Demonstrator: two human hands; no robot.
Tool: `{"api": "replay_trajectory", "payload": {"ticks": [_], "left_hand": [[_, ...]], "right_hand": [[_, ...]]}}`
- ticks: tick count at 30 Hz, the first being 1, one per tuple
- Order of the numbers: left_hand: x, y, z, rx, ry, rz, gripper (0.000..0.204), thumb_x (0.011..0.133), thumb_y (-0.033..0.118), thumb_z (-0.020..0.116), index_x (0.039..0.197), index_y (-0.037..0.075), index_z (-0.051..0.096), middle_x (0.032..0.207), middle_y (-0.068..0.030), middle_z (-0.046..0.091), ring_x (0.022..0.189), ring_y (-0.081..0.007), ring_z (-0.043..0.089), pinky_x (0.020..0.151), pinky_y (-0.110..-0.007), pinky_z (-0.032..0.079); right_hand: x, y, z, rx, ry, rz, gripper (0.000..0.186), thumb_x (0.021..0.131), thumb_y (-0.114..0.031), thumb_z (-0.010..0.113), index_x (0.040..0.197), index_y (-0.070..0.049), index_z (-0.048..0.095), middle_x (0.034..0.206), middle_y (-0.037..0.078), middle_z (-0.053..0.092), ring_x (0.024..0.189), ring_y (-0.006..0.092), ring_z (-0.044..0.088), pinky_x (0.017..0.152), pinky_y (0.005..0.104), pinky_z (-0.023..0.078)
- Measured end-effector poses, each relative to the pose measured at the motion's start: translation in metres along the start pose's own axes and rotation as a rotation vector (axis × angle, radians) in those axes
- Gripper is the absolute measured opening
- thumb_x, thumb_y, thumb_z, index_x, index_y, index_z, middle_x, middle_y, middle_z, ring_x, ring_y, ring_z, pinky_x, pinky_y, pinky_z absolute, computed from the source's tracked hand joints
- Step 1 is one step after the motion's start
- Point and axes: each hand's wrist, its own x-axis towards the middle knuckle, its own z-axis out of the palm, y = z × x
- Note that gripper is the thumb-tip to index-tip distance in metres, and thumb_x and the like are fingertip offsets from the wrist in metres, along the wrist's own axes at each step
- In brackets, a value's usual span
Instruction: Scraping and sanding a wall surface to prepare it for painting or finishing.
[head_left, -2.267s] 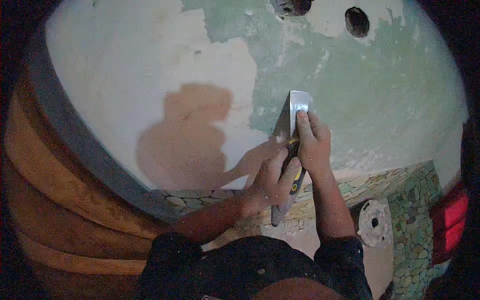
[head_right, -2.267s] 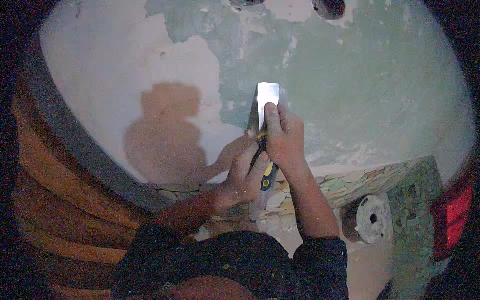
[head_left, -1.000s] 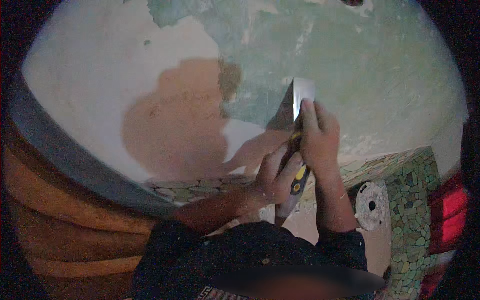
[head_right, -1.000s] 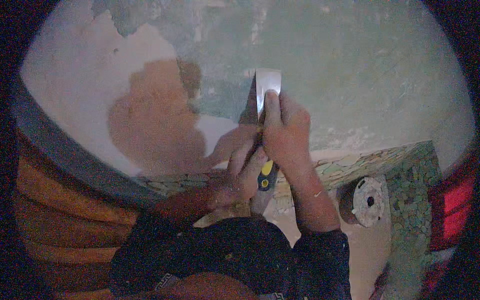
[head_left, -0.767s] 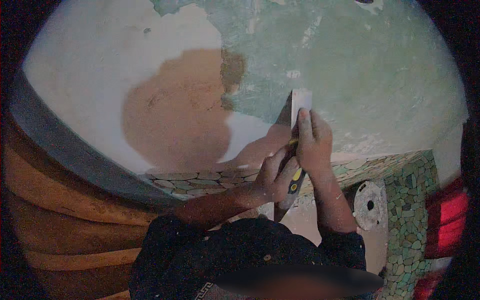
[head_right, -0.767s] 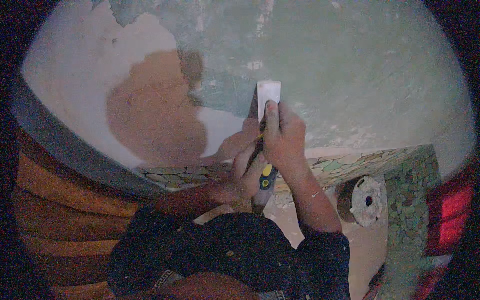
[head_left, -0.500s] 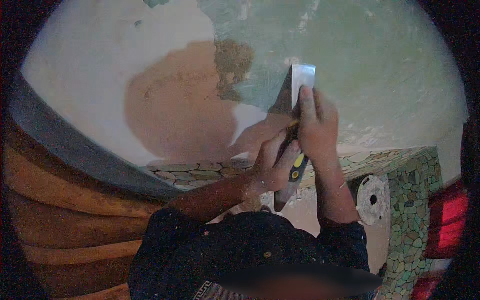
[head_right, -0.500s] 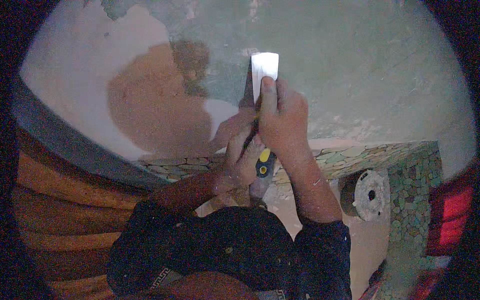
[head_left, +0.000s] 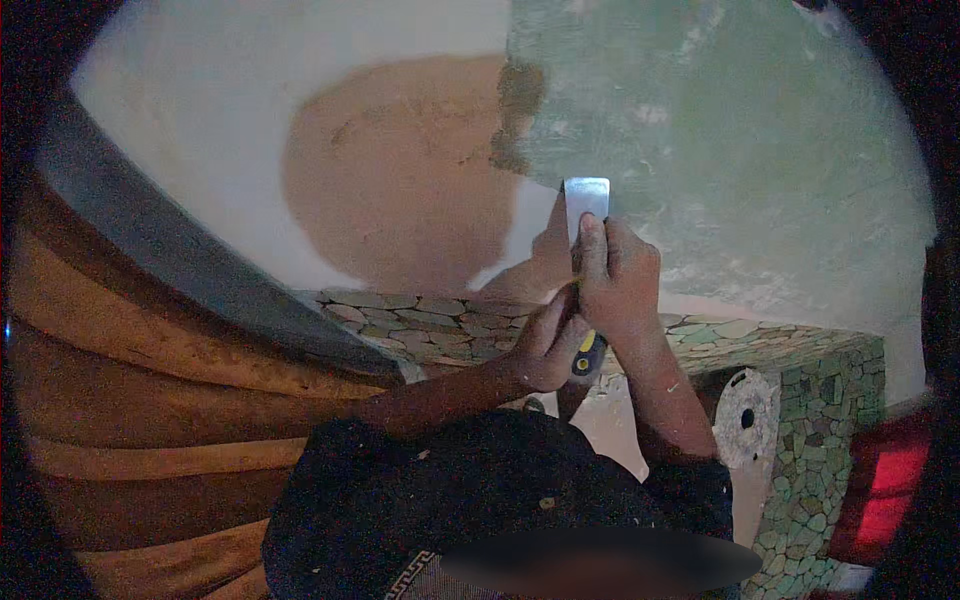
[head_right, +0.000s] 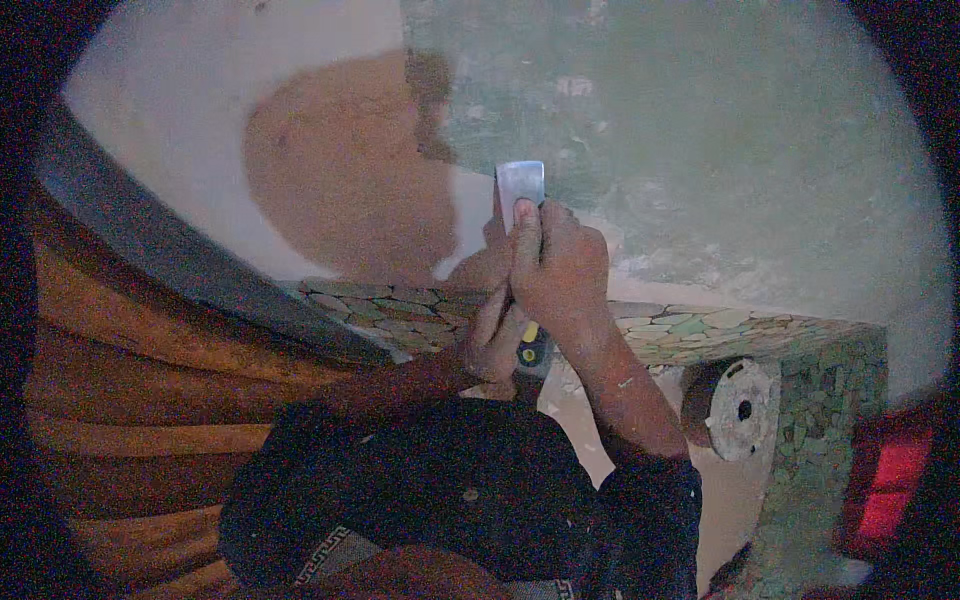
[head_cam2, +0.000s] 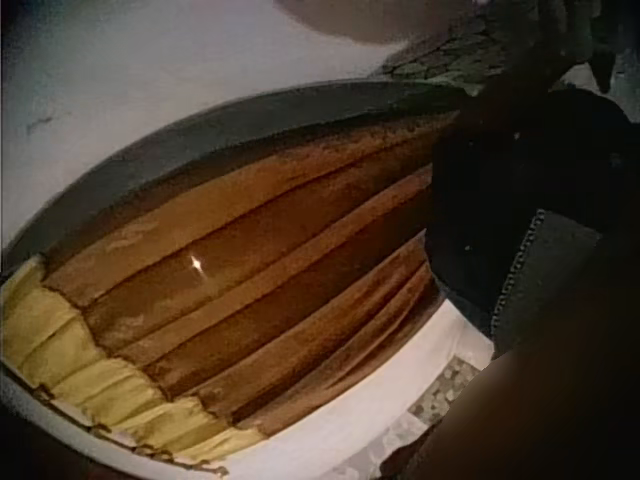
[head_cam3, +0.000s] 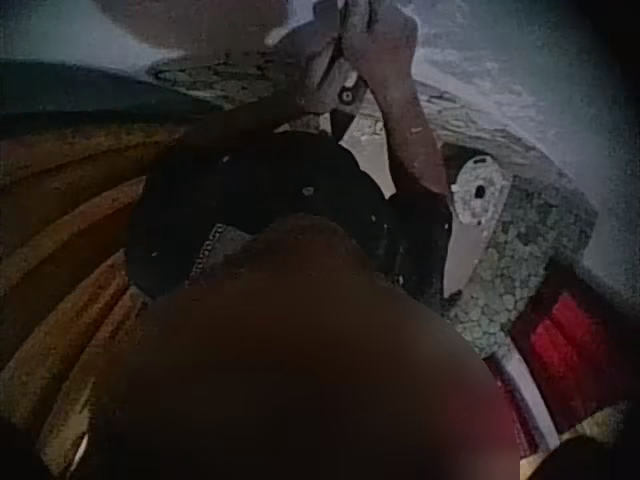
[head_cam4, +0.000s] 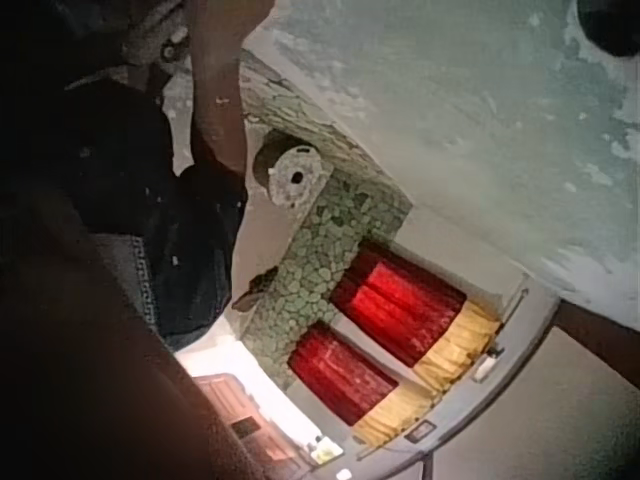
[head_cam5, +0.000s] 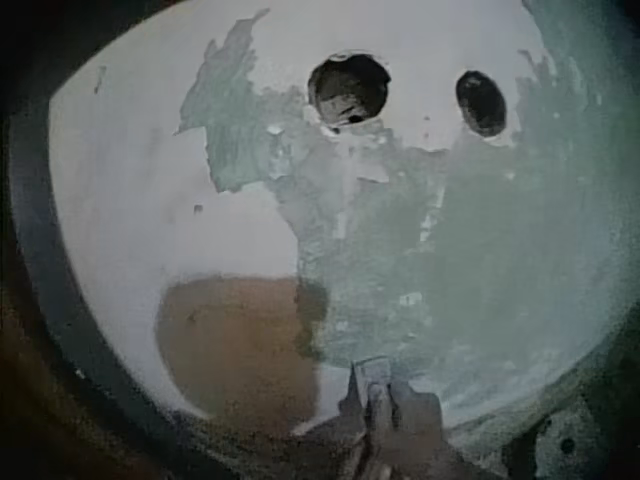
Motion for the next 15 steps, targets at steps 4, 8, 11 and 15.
{"api": "replay_trajectory", "payload": {"ticks": [4,8,11,15], "left_hand": [[0.009,0.001,-0.030,-0.055,-0.078,-0.011,0.052,0.103,0.033,0.036,0.137,-0.006,0.039,0.128,-0.0190,0.052,0.117,-0.0236,0.051,0.100,-0.040,0.039],[0.014,0.014,-0.032,-0.212,0.004,-0.272,0.055,0.102,0.039,0.041,0.135,-0.005,0.041,0.117,-0.0158,0.059,0.108,-0.0215,0.055,0.095,-0.038,0.043],[0.012,0.012,-0.023,-0.205,0.156,-0.190,0.056,0.100,0.040,0.045,0.134,-0.005,0.043,0.110,-0.0144,0.063,0.104,-0.0207,0.058,0.092,-0.037,0.045],[0.014,-0.014,-0.044,-0.280,-0.025,-0.179,0.055,0.098,0.035,0.049,0.134,-0.005,0.041,0.110,-0.0136,0.062,0.105,-0.0206,0.058,0.093,-0.036,0.045]], "right_hand": [[0.015,-0.013,0.011,0.016,0.080,-0.269,0.045,0.101,-0.035,0.048,0.077,0.001,0.058,0.064,0.020,0.059,0.060,0.0388,0.062,0.057,0.0463,0.045],[0.011,-0.026,0.011,0.077,0.040,-0.085,0.040,0.101,-0.031,0.050,0.078,0.001,0.059,0.065,0.020,0.060,0.061,0.0377,0.062,0.058,0.0444,0.046],[0.008,-0.035,0.014,0.015,-0.055,0.025,0.038,0.101,-0.029,0.051,0.081,0.002,0.060,0.066,0.021,0.060,0.063,0.0372,0.063,0.058,0.0436,0.046],[0.016,-0.035,0.020,0.115,0.179,-0.255,0.037,0.100,-0.030,0.052,0.083,0.002,0.061,0.067,0.021,0.060,0.062,0.0387,0.061,0.058,0.0440,0.045]]}}
